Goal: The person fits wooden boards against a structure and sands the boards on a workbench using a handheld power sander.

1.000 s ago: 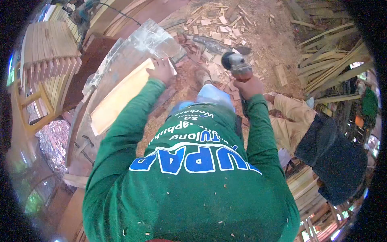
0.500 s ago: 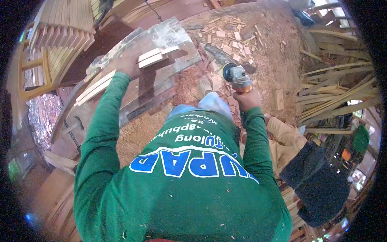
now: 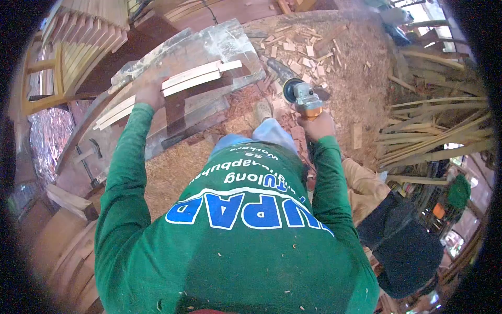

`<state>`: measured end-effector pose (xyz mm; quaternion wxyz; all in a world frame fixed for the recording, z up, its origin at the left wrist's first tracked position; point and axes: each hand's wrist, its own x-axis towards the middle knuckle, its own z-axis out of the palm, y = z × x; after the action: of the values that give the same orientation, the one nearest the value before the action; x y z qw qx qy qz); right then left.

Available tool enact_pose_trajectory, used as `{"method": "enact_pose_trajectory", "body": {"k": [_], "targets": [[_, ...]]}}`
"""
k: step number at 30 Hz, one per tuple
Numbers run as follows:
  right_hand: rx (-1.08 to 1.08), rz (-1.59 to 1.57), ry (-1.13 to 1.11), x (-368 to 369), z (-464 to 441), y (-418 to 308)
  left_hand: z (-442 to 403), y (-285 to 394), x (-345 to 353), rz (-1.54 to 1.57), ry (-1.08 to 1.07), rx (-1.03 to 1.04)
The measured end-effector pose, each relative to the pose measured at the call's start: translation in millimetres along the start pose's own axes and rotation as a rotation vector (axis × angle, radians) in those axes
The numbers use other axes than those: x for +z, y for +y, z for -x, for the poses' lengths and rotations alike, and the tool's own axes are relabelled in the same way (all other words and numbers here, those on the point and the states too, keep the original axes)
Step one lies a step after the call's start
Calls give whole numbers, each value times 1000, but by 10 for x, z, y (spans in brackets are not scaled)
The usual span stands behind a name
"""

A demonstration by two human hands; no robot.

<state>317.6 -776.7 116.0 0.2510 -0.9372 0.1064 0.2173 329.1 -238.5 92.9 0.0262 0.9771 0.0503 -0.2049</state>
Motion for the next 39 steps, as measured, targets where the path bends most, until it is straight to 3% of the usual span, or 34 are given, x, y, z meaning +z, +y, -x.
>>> {"method": "enact_pose_trajectory", "body": {"k": [3,6,9,12,16,19,20,23,30,33,36,39], "targets": [[-3,-16,2,105,-52,73,24,35,-37,2,-38,-4],[17,-54,-14,41,52,-166,114,165,-221,-15,-210,-1],[-29,-106,-66,121,30,-129,306,204,96,-45,-93,115],[-39,-80,-124,120,-13,-146,448,356,312,-167,-184,17],[-76,40,-228,185,-74,-403,600,467,593,1,-246,-135],[-240,32,-269,249,-97,-626,420,428,1209,-15,-87,-314],[-276,-10,-305,290,-147,-663,438,442,1228,27,-167,-324],[-360,27,-389,450,-267,-774,503,703,549,109,-338,-346],[-413,257,-423,570,-429,-1080,465,662,620,107,-353,-345],[-567,287,-386,730,-832,-993,475,654,641,121,-352,-347],[-461,367,-393,582,-978,-1424,461,652,609,123,-366,-348],[-555,428,-482,532,-1203,-1472,477,646,593,121,-389,-346]]}}
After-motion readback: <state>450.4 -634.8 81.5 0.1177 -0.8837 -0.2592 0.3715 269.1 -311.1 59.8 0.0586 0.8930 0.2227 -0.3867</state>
